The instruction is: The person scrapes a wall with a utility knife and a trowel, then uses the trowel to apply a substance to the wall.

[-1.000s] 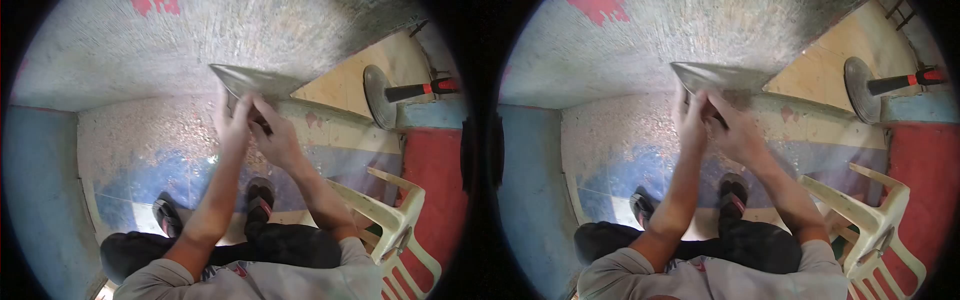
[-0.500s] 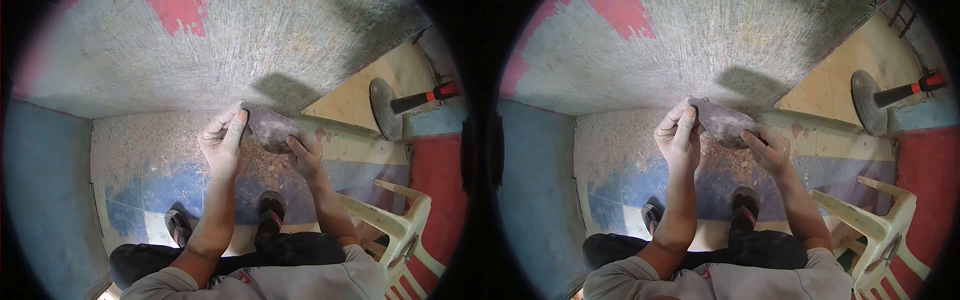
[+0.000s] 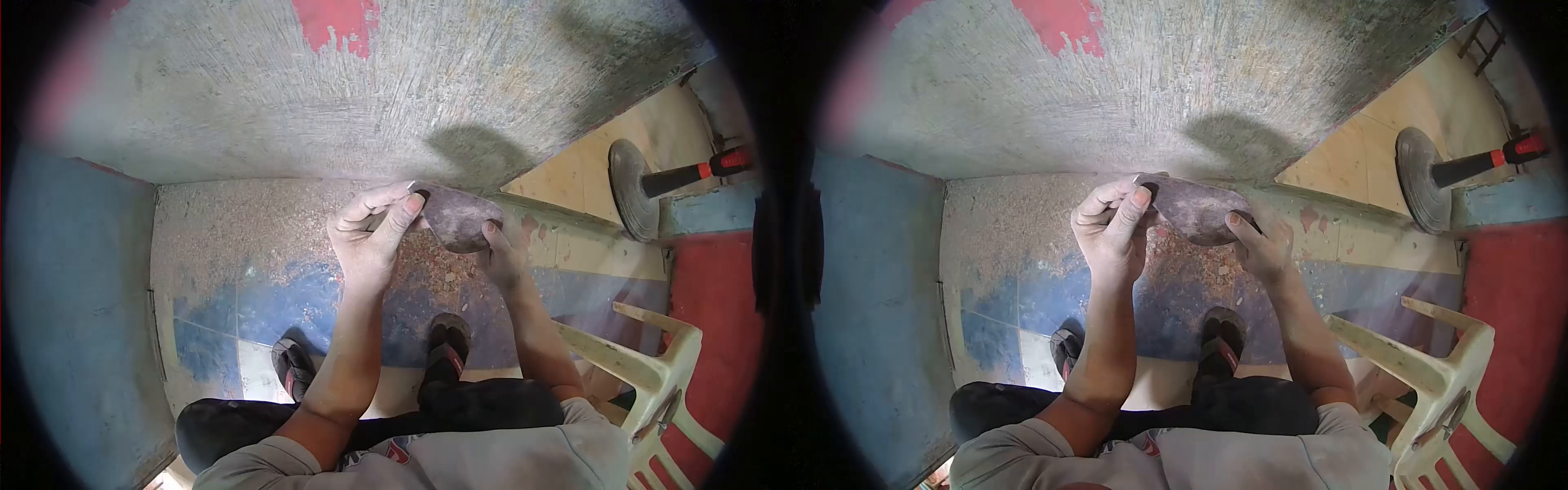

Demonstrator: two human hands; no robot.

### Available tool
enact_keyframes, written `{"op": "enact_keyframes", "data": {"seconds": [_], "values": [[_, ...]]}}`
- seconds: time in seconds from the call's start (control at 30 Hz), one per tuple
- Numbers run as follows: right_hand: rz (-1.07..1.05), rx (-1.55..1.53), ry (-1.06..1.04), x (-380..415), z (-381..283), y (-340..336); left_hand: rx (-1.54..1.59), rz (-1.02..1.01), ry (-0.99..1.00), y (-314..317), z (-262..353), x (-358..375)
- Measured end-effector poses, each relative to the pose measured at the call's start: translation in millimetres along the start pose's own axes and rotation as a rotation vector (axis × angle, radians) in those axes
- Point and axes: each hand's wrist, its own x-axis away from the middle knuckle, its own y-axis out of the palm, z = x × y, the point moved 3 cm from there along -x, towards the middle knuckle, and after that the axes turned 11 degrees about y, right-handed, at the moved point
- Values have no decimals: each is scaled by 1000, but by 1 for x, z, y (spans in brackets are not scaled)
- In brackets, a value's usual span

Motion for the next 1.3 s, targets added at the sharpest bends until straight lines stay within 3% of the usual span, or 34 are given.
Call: {"op": "enact_keyframes", "data": {"seconds": [0.33,0.43,0.6,0.8,1.0,1.1,1.3], "values": [[7,4,3,-6,-2,0,-67,-19,15,5,13,-3],[21,6,-78,-19,-8,-11,-27,94,-132,12,25,-4],[-71,29,-57,-22,-11,-18,293,56,-368,3,27,-9],[-110,29,-42,-23,-14,-17,366,50,-472,-9,22,-6],[-164,4,37,-22,-17,-17,400,-10,-473,-10,19,-8],[-121,-22,-5,-28,-21,-15,314,77,-448,5,29,-7],[-119,-7,54,-25,-23,-13,227,-128,-204,18,36,-6]]}}
